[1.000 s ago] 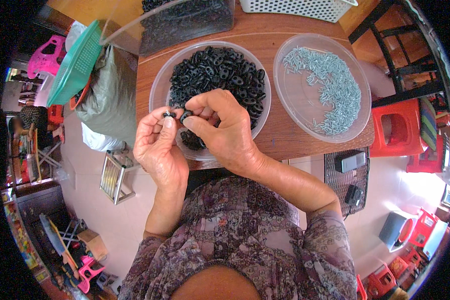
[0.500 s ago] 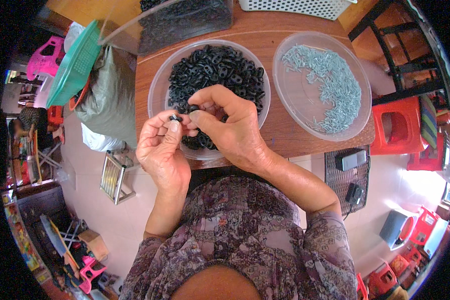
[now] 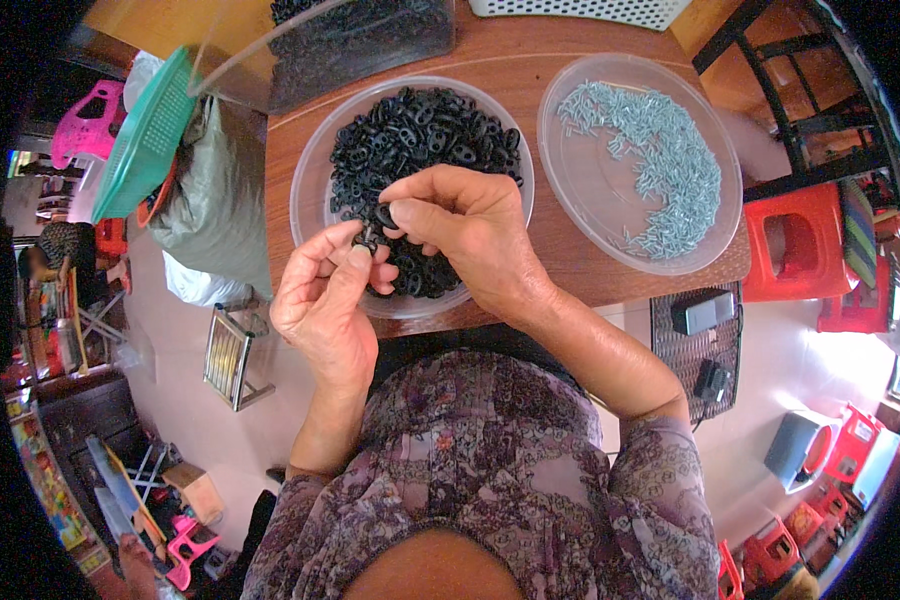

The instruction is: The person assembles plastic cord locks by hand, picking metal springs from a tray and plastic pieces from a bowl and fitting them together.

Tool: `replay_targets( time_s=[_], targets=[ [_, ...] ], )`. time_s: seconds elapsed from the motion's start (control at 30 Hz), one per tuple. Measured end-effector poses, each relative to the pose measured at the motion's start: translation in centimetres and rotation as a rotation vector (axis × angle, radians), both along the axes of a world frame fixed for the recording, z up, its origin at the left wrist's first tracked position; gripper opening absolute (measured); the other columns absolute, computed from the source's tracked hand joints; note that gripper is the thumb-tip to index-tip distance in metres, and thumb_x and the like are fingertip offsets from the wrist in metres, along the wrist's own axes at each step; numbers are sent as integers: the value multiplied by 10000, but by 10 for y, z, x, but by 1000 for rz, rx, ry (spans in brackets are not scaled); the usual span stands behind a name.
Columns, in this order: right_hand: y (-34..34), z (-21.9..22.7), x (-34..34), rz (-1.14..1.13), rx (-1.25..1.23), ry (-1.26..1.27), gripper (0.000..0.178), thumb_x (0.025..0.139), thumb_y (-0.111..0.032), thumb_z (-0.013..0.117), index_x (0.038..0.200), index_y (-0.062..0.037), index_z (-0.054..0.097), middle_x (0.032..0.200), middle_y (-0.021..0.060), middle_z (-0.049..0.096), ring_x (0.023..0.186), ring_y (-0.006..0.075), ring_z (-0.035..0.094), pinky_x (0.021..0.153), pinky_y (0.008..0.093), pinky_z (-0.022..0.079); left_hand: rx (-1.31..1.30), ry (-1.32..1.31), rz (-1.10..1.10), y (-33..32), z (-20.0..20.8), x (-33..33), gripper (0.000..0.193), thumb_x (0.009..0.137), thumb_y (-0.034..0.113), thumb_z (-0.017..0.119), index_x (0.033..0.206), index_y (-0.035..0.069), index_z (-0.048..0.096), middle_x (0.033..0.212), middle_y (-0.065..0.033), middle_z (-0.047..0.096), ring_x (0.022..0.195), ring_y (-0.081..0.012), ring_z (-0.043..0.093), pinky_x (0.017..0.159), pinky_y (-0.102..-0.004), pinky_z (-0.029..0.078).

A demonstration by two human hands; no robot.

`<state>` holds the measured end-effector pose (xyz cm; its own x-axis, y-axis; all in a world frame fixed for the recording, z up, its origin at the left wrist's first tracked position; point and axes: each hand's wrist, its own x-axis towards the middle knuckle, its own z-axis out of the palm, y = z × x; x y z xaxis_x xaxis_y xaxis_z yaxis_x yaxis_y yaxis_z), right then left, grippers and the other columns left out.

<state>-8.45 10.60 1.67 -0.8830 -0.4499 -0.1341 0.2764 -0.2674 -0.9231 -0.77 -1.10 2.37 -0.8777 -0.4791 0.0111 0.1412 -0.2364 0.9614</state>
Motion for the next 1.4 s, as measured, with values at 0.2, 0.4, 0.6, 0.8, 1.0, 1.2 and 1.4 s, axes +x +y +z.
replay_targets(
  time_s=[0.2, 0.4, 0.6, 0.8, 1.0, 1.2, 1.4],
  targets=[
    [-4, 3, -1, 19, 31, -42, 157, 782, -83, 624, 908, 11, 616, 759, 42, 619, 635, 64, 530, 555, 186, 394, -113, 4, 68, 4, 0, -1, 194, 794, -23, 578, 978, -75, 548, 748, -99, 602, 597, -147, 592, 525, -230, 482],
    [-7, 1, -1, 28, -6, -34, 159, 781, -85, 629, 905, 12, 612, 763, 44, 619, 638, 74, 549, 548, 186, 396, -145, 3, 98, 2, -3, -1, 197, 782, -31, 589, 970, -73, 548, 733, -92, 603, 573, -137, 584, 517, -221, 479],
    [-9, 0, 0, 28, 25, 50, 157, 783, -93, 630, 901, 9, 615, 757, 25, 613, 637, 57, 535, 537, 180, 399, -155, -25, 98, 0, -3, -1, 201, 769, -36, 595, 961, -72, 548, 725, -92, 604, 563, -129, 578, 517, -217, 480],
    [-10, 7, 2, 3, 96, 138, 85, 779, -14, 581, 837, 45, 600, 728, 32, 607, 662, 56, 542, 577, 202, 447, -146, -29, 95, -1, -4, -1, 194, 767, -41, 592, 953, -69, 545, 713, -84, 598, 563, -129, 577, 517, -218, 478],
    [-13, 1, 11, -24, 107, 248, 87, 786, -8, 571, 850, 37, 609, 755, 35, 613, 692, 56, 544, 591, 206, 450, -103, -70, 92, 0, -3, -1, 191, 770, -75, 562, 958, -47, 552, 713, -44, 588, 605, -72, 554, 568, -177, 464],
    [-14, -8, 10, -50, 190, 462, 103, 772, 6, 568, 867, 23, 606, 770, 80, 586, 677, 120, 560, 595, 235, 452, -76, -46, 84, -1, -4, -3, 191, 774, -60, 569, 963, -48, 543, 718, -48, 590, 595, -78, 559, 552, -182, 464],
    [-15, -7, 11, -77, 157, 510, 99, 760, 40, 557, 848, 25, 598, 738, 74, 546, 642, 130, 543, 591, 252, 445, 35, -19, 61, -1, -7, -6, 188, 793, -55, 550, 979, -56, 523, 731, -63, 590, 588, -93, 565, 539, -191, 468]
  ],
)
